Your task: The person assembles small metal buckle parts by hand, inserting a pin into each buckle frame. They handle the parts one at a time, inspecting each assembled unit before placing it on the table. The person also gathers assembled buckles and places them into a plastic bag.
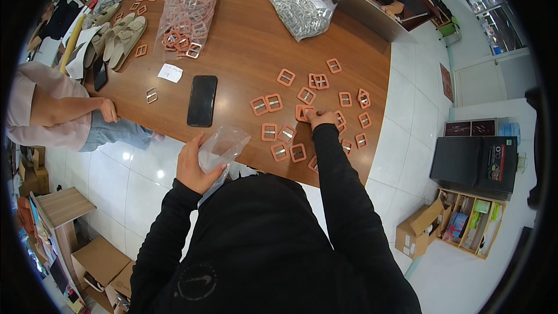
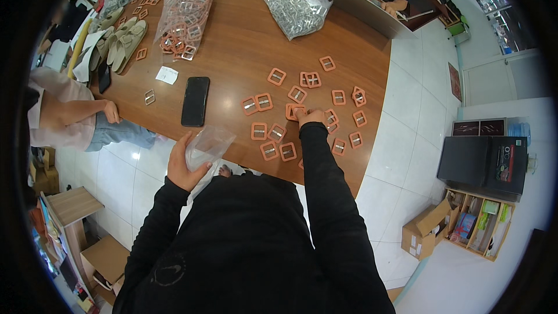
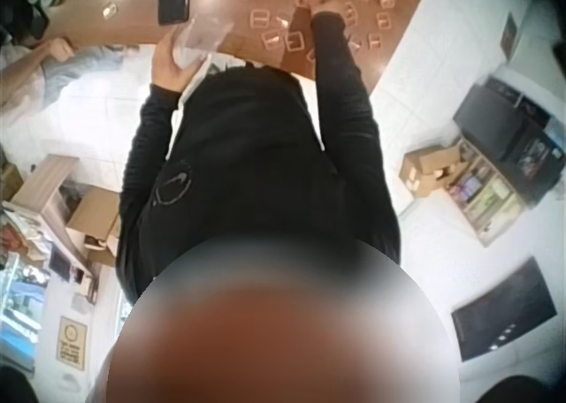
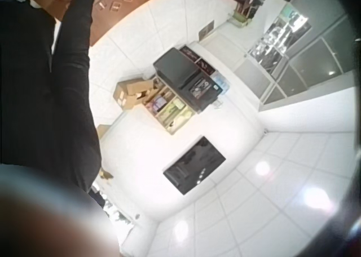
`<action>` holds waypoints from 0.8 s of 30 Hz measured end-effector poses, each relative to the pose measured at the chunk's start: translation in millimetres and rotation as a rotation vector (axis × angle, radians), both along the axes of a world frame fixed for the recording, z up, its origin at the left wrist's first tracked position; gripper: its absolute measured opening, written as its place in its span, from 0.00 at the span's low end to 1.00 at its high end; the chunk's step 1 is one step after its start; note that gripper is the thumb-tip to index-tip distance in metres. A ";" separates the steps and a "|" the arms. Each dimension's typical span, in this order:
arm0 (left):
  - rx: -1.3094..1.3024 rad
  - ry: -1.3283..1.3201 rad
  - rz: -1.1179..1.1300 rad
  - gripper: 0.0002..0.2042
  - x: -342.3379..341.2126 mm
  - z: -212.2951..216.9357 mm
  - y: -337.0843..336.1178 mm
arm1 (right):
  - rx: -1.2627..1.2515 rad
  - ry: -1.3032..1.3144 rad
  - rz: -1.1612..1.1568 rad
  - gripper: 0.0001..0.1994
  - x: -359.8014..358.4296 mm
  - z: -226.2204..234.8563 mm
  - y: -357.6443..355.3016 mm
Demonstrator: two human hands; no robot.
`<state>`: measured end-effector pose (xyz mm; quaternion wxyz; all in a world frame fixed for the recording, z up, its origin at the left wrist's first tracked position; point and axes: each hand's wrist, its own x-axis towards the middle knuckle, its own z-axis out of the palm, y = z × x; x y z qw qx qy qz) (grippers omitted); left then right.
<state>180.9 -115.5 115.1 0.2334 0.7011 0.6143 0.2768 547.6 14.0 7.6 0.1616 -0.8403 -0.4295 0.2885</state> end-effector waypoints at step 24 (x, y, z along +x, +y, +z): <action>-0.009 0.006 0.032 0.42 -14.8 -8.0 -15.3 | -0.154 -0.041 0.589 0.33 15.6 54.8 10.3</action>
